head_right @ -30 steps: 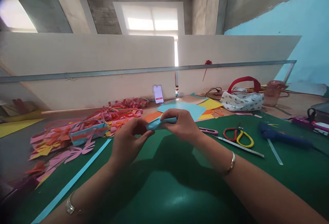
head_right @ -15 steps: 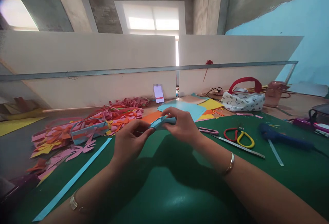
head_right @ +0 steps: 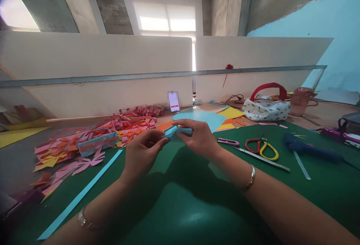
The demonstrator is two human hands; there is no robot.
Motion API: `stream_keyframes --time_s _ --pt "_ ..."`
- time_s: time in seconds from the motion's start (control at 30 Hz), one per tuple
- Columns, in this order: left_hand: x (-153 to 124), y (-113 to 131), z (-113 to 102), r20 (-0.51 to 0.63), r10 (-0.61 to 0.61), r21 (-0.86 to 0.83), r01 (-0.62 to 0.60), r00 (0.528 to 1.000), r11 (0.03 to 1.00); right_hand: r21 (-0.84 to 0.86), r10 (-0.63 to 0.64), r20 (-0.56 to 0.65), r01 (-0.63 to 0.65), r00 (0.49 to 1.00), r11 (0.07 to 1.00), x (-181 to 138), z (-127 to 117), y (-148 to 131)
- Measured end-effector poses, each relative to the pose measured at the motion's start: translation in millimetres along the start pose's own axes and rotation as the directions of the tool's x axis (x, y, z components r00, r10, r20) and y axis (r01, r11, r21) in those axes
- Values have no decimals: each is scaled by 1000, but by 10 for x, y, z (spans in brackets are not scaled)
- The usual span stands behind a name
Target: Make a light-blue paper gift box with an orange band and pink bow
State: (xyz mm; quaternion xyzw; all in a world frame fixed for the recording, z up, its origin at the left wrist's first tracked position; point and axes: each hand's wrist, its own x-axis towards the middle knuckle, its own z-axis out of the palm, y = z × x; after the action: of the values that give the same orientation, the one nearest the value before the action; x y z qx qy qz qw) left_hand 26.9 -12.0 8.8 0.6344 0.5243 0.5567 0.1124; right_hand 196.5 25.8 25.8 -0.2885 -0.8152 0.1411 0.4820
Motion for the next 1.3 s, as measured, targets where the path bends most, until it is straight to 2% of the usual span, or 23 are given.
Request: stream_keyframes --time_s 0.3,0.43,0.6,0.7,0.9,1.1,1.3 --pt "4 22 -11 53 -101 -144 108 993 984 18 64 -48 -63 997 998 8 8 -18" --pt "2 53 -14 38 -111 -176 116 993 977 10 125 -99 -124 987 992 23 26 -18" --pt "12 62 -23 10 -86 -140 87 996 986 20 151 -144 -150 978 988 28 51 -18" --pt "15 36 -27 11 -52 -118 52 999 992 40 154 -131 -150 979 988 26 39 -27" --pt "16 -7 -30 51 -61 -85 65 997 994 29 72 13 -73 997 997 26 -31 -23" --pt "-6 16 -24 77 -83 -53 87 994 995 86 124 -67 -118 990 989 26 42 -10" --pt "32 57 -31 82 -87 -138 98 993 986 194 186 -146 -157 972 968 34 57 -24"
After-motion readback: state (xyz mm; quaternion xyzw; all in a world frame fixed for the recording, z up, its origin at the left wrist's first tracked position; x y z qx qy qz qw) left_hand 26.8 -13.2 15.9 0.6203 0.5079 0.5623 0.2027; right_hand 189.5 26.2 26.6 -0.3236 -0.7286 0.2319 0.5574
